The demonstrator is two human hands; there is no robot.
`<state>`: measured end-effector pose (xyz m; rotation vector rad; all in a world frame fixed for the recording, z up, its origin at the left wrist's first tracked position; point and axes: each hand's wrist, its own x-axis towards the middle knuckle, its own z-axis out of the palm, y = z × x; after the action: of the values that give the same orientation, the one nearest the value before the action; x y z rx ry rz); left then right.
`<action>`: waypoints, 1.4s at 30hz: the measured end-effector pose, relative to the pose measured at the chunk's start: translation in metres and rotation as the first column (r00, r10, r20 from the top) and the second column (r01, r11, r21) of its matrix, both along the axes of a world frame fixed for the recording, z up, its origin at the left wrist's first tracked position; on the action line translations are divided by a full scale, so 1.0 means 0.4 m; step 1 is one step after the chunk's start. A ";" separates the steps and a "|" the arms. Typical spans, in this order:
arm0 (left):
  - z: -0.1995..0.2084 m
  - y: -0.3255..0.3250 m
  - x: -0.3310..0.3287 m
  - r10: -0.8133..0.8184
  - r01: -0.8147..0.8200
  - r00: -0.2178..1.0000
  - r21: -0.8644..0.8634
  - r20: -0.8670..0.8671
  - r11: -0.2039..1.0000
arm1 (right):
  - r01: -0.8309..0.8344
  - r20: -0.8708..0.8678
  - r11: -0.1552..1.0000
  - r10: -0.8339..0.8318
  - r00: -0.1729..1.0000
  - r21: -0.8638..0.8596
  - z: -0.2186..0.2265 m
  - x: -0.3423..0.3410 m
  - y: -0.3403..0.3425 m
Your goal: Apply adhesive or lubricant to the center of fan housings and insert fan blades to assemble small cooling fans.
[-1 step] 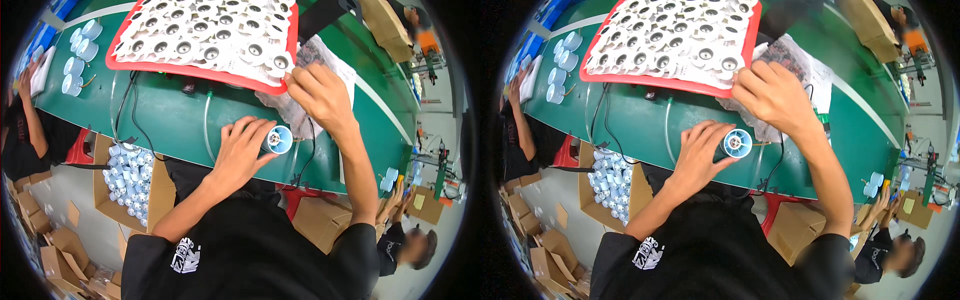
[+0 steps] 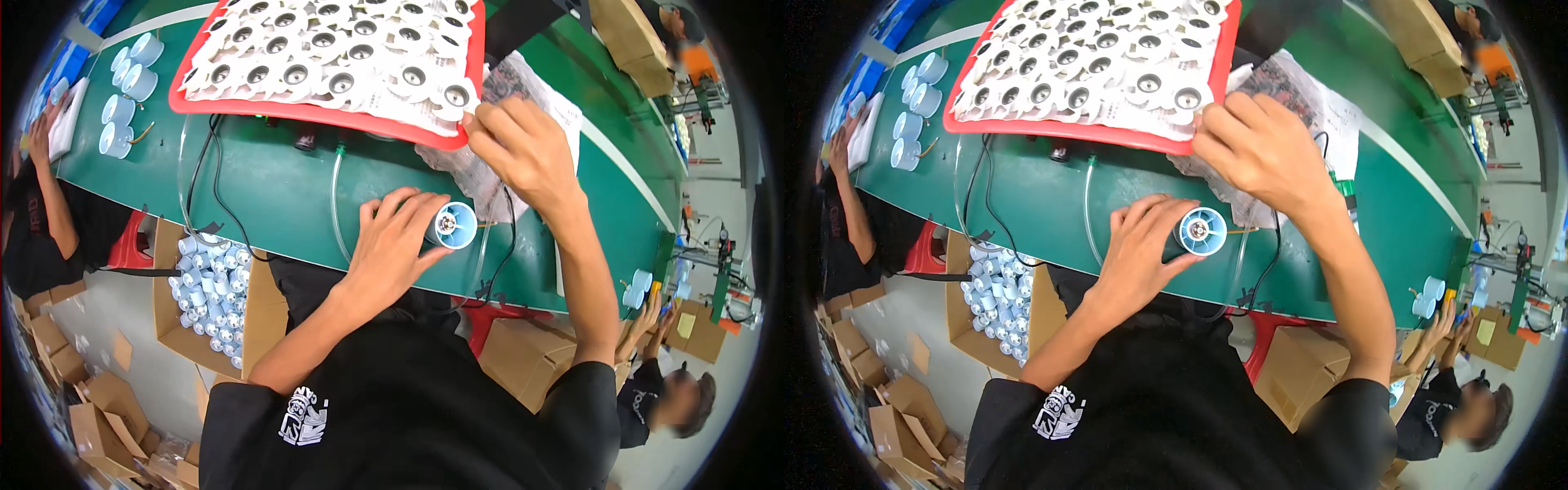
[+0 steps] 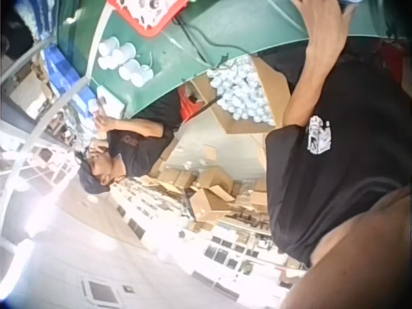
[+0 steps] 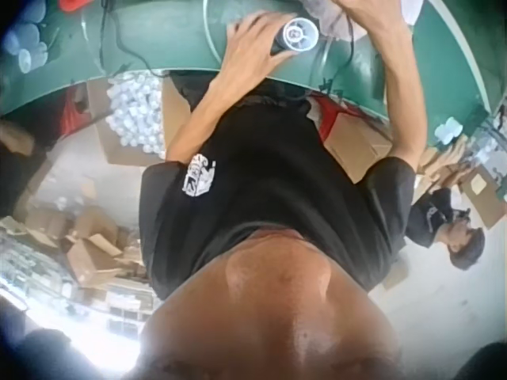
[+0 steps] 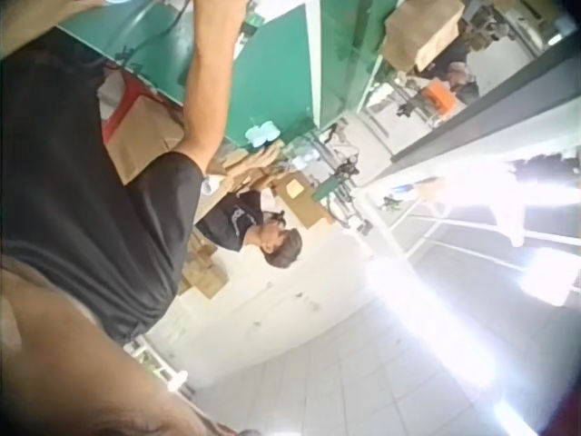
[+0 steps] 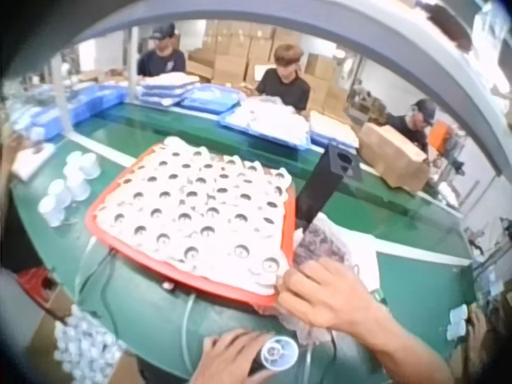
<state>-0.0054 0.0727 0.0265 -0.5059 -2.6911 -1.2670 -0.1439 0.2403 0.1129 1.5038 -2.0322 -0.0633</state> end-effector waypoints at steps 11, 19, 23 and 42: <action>0.013 -0.021 0.003 0.016 -0.018 0.999 0.033 0.051 0.999 | 0.266 0.346 0.862 -0.113 0.931 -0.432 0.003 0.066 0.053; 0.007 -0.030 -0.008 -0.017 0.017 0.998 0.000 0.053 1.000 | 0.230 0.327 0.948 -0.150 0.933 -0.220 -0.022 0.050 0.047; 0.004 -0.027 -0.001 -0.002 0.002 0.999 -0.003 0.035 1.000 | 0.179 0.205 0.978 -0.155 0.966 -0.107 0.002 0.043 0.022; -0.010 -0.032 -0.014 -0.026 0.024 0.998 0.032 0.056 0.999 | 0.845 0.915 0.534 0.354 -0.193 -0.028 -0.085 0.278 0.052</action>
<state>-0.0108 0.0599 0.0225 -0.5087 -2.7142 -1.3477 -0.0325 0.2612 0.0788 -0.0936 -2.6651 2.2914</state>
